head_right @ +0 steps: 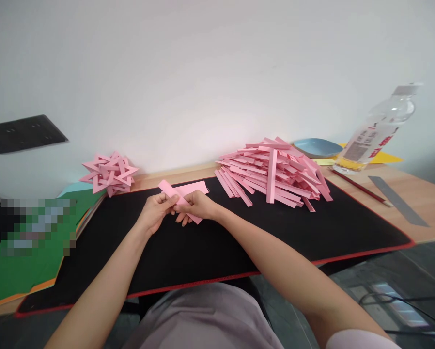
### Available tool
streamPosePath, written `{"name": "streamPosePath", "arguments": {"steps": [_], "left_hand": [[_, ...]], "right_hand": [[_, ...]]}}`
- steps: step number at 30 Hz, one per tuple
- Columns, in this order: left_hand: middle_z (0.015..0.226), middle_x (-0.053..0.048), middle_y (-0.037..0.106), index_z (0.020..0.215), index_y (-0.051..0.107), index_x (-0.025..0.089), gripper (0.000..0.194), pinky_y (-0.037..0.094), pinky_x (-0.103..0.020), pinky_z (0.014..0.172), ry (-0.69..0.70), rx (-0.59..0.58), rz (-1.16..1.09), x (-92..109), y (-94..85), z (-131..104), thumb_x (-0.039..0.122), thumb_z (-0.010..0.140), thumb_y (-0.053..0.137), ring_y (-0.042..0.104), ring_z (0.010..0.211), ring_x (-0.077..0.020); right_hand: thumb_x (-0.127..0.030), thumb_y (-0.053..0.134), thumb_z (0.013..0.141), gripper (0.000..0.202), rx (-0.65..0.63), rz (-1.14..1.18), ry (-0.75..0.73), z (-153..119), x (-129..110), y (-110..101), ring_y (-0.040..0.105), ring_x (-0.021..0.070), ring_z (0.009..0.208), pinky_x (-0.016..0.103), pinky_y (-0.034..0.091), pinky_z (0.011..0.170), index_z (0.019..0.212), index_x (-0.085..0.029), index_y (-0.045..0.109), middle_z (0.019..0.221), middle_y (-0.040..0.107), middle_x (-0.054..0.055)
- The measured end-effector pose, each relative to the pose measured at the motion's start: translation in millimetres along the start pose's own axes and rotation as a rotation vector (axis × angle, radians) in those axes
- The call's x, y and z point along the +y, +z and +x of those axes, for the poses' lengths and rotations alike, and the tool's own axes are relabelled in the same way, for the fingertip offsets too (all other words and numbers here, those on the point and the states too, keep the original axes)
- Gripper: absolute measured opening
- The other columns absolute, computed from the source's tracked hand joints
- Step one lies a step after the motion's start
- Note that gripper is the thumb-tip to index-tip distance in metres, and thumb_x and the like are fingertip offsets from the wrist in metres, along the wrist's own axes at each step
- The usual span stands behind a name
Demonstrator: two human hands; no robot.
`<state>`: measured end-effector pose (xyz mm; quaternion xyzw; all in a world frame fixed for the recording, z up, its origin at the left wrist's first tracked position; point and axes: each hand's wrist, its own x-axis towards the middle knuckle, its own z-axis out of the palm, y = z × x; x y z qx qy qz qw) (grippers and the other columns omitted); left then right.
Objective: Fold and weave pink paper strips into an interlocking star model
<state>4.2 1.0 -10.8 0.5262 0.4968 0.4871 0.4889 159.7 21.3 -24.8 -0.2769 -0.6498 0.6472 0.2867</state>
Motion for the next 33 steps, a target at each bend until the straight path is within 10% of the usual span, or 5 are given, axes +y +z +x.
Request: {"name": "streamPosePath", "arguments": {"steps": [33], "left_hand": [[0.048, -0.002, 0.055, 0.057, 0.058, 0.011, 0.032, 0.036, -0.022, 0.042, 0.075, 0.168, -0.06, 2.6, 2.1, 2.1, 0.039, 0.057, 0.073, 0.048, 0.042, -0.009]], "right_hand": [[-0.044, 0.061, 0.074, 0.036, -0.008, -0.033, -0.081, 2.1, 2.8, -1.0, 0.063, 0.0115, 0.051, 0.022, 0.051, 0.05, 0.069, -0.011, 0.049, 0.065, 0.068, 0.008]]}}
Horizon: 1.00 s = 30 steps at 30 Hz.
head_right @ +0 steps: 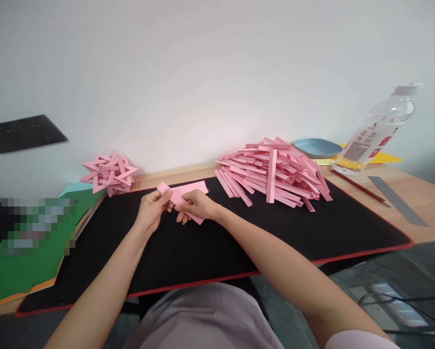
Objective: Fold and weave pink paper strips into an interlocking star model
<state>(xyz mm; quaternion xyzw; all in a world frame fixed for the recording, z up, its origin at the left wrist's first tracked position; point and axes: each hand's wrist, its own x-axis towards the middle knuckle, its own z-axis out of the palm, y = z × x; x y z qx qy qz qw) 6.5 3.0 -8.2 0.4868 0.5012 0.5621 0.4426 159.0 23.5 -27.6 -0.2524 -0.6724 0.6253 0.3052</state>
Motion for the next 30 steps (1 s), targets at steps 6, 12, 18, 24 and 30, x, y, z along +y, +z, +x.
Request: {"name": "streamPosePath", "arguments": {"steps": [6, 12, 18, 24, 30], "left_hand": [[0.049, 0.0, 0.054, 0.058, 0.059, 0.011, 0.032, 0.035, -0.02, 0.041, 0.004, 0.098, -0.061, 1.9, -1.5, 1.8, 0.04, 0.058, 0.073, 0.048, 0.043, -0.0084], [0.047, 0.002, 0.053, 0.059, 0.059, 0.012, 0.032, 0.036, -0.02, 0.043, 0.018, 0.259, -0.109, 5.3, -4.0, 4.1, 0.039, 0.056, 0.074, 0.047, 0.043, -0.0076], [0.057, -0.005, 0.062, 0.066, 0.066, 0.007, 0.033, 0.042, -0.023, 0.047, -0.076, -0.043, 0.06, -1.5, -1.4, -0.9, 0.034, 0.052, 0.078, 0.054, 0.049, -0.0115], [0.056, -0.004, 0.063, 0.064, 0.066, 0.008, 0.028, 0.042, -0.023, 0.049, -0.069, 0.001, 0.021, -2.5, -1.1, -1.2, 0.027, 0.05, 0.079, 0.053, 0.049, -0.0109], [0.052, -0.002, 0.061, 0.062, 0.066, 0.009, 0.024, 0.041, -0.023, 0.047, 0.001, -0.015, 0.061, -3.4, -0.5, -2.1, 0.026, 0.051, 0.078, 0.051, 0.047, -0.0104]], "right_hand": [[-0.038, 0.061, 0.077, 0.029, 0.017, -0.051, 0.056, 0.5, -0.7, -0.6, 0.064, 0.0114, 0.055, 0.019, 0.05, 0.049, 0.074, -0.01, 0.053, 0.072, 0.069, 0.009], [-0.038, 0.06, 0.078, 0.031, 0.02, -0.057, 0.052, 0.5, 0.7, -1.8, 0.065, 0.0116, 0.055, 0.019, 0.051, 0.05, 0.069, -0.01, 0.051, 0.072, 0.069, 0.01], [-0.036, 0.06, 0.078, 0.028, 0.036, -0.051, 0.052, -0.3, -0.9, -0.8, 0.065, 0.0109, 0.056, 0.019, 0.051, 0.05, 0.076, -0.008, 0.056, 0.07, 0.069, 0.008], [-0.032, 0.056, 0.082, 0.023, 0.111, -0.049, 0.04, -0.4, -4.0, 1.1, 0.063, 0.0095, 0.054, 0.018, 0.05, 0.049, 0.079, -0.009, 0.056, 0.074, 0.068, 0.009], [-0.026, 0.056, 0.081, 0.017, 0.123, -0.036, 0.046, -0.1, -4.4, 0.5, 0.063, 0.0093, 0.053, 0.018, 0.05, 0.049, 0.078, -0.009, 0.056, 0.073, 0.068, 0.008]]}}
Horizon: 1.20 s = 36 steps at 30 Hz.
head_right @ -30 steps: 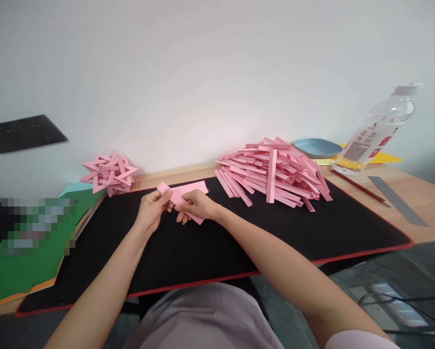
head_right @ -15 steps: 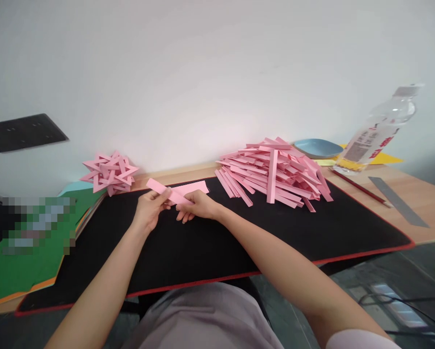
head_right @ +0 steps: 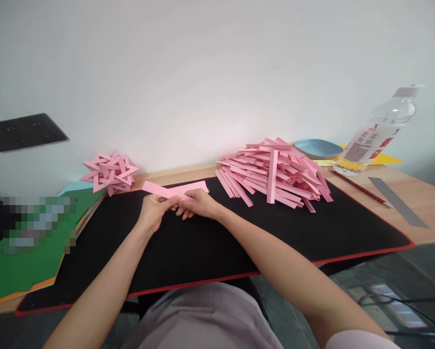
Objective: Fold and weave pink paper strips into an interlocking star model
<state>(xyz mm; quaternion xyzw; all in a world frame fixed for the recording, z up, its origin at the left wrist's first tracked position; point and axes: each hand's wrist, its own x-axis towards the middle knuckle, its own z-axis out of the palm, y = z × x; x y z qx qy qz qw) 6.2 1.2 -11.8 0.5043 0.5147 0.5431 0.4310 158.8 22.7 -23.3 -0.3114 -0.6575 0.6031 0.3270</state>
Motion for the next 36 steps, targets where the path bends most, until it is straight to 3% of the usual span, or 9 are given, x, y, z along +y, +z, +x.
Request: {"name": "streamPosePath", "arguments": {"steps": [14, 20, 30, 32, 36], "left_hand": [[0.053, -0.003, 0.062, 0.06, 0.065, 0.009, 0.026, 0.042, -0.024, 0.048, 0.052, 0.052, -0.113, 8.4, 0.1, 2.5, 0.024, 0.044, 0.08, 0.053, 0.048, -0.0113], [0.059, -0.004, 0.064, 0.065, 0.065, 0.009, 0.03, 0.043, -0.023, 0.049, 0.109, 0.168, -0.191, 6.8, -5.3, 8.1, 0.02, 0.042, 0.081, 0.053, 0.049, -0.0098], [0.056, -0.001, 0.061, 0.062, 0.061, 0.009, 0.029, 0.044, -0.023, 0.05, 0.136, 0.372, -0.293, 12.7, -13.3, 13.9, 0.018, 0.042, 0.081, 0.052, 0.048, -0.0087], [0.056, -0.001, 0.061, 0.062, 0.062, 0.009, 0.029, 0.044, -0.024, 0.051, 0.131, 0.343, -0.251, 11.6, -11.8, 12.5, 0.019, 0.043, 0.08, 0.053, 0.049, -0.0095], [0.058, -0.003, 0.064, 0.066, 0.064, 0.008, 0.03, 0.045, -0.024, 0.051, 0.073, 0.165, -0.139, 6.8, -2.5, 4.8, 0.022, 0.045, 0.08, 0.055, 0.05, -0.0116]], "right_hand": [[-0.025, 0.052, 0.084, 0.017, -0.041, 0.073, -0.018, -1.2, -9.2, 0.0, 0.065, 0.0112, 0.053, 0.018, 0.05, 0.046, 0.075, -0.012, 0.046, 0.07, 0.069, 0.009], [-0.023, 0.055, 0.082, 0.022, -0.056, 0.101, 0.0, -1.1, -10.3, -3.1, 0.067, 0.0162, 0.056, 0.022, 0.052, 0.047, 0.072, -0.016, 0.037, 0.076, 0.07, 0.013], [-0.025, 0.057, 0.081, 0.015, 0.019, 0.144, -0.03, -0.9, -6.1, -12.3, 0.067, 0.0143, 0.06, 0.022, 0.055, 0.053, 0.081, -0.011, 0.05, 0.082, 0.07, 0.013], [-0.026, 0.059, 0.079, 0.018, 0.067, 0.164, -0.057, -0.1, -4.5, -13.3, 0.067, 0.0143, 0.063, 0.024, 0.055, 0.057, 0.087, -0.011, 0.051, 0.086, 0.07, 0.012], [-0.032, 0.066, 0.073, 0.036, 0.126, 0.146, -0.107, 2.3, -0.1, -12.7, 0.066, 0.0138, 0.064, 0.025, 0.055, 0.058, 0.099, -0.012, 0.053, 0.08, 0.068, 0.008]]}}
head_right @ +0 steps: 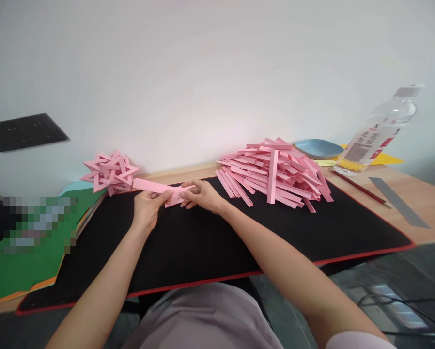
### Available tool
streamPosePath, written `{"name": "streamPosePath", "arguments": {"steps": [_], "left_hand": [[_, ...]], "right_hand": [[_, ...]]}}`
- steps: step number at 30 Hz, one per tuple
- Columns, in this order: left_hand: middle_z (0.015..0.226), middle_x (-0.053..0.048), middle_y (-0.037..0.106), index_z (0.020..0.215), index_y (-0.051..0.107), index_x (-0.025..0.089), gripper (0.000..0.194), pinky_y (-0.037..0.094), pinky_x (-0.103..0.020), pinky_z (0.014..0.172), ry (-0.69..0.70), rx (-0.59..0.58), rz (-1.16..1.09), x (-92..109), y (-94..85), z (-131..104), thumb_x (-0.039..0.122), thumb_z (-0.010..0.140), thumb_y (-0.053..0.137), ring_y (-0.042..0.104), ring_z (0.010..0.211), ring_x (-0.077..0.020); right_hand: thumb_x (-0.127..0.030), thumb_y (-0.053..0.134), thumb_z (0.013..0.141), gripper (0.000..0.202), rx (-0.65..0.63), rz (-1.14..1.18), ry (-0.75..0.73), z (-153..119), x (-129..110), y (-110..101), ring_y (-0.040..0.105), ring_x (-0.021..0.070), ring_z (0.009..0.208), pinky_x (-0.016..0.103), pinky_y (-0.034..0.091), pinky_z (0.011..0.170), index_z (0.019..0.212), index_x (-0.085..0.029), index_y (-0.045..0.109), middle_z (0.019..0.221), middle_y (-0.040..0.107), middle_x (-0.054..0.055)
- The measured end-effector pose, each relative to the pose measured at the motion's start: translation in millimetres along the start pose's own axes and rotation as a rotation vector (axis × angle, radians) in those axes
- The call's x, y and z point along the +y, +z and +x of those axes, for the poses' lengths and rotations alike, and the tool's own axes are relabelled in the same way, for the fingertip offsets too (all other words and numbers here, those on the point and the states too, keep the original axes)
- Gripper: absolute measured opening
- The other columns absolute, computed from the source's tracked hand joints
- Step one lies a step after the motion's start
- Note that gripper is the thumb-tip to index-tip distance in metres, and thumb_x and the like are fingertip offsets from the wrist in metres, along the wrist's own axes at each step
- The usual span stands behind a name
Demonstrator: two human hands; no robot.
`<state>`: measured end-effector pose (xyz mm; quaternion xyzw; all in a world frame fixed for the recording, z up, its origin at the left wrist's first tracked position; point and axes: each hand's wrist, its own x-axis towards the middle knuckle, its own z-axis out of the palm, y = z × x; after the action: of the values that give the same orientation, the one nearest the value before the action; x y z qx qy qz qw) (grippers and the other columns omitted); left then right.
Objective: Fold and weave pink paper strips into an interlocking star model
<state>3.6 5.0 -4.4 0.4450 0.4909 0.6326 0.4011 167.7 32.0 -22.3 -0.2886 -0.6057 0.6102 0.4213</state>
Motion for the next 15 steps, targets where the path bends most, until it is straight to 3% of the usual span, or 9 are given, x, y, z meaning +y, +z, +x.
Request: {"name": "streamPosePath", "arguments": {"steps": [3, 8, 15], "left_hand": [[0.061, -0.006, 0.065, 0.069, 0.066, 0.008, 0.03, 0.046, -0.025, 0.051, -0.05, -0.13, 0.078, -2.5, 3.3, -5.9, 0.025, 0.049, 0.079, 0.057, 0.051, -0.0137], [0.064, -0.008, 0.067, 0.073, 0.067, 0.007, 0.031, 0.05, -0.028, 0.056, -0.143, -0.225, 0.057, -0.6, 0.5, -7.1, 0.026, 0.051, 0.079, 0.06, 0.055, -0.0154], [0.065, -0.008, 0.067, 0.078, 0.067, 0.006, 0.033, 0.053, -0.028, 0.056, -0.143, -0.295, 0.027, 3.3, 0.7, -7.9, 0.021, 0.051, 0.079, 0.062, 0.056, -0.016]], "right_hand": [[-0.038, 0.07, 0.067, 0.037, -0.019, -0.036, -0.01, 0.2, 2.8, 0.1, 0.063, 0.0114, 0.059, 0.024, 0.053, 0.056, 0.088, -0.01, 0.058, 0.07, 0.066, 0.005], [-0.042, 0.07, 0.064, 0.036, -0.025, -0.05, -0.032, 0.4, 4.5, -1.6, 0.06, 0.0087, 0.054, 0.02, 0.049, 0.053, 0.077, -0.01, 0.059, 0.063, 0.064, 0.002], [-0.04, 0.067, 0.069, 0.039, -0.031, -0.098, -0.077, 1.9, 7.9, -5.2, 0.058, 0.0089, 0.053, 0.021, 0.049, 0.053, 0.096, -0.011, 0.062, 0.062, 0.062, 0.0]]}}
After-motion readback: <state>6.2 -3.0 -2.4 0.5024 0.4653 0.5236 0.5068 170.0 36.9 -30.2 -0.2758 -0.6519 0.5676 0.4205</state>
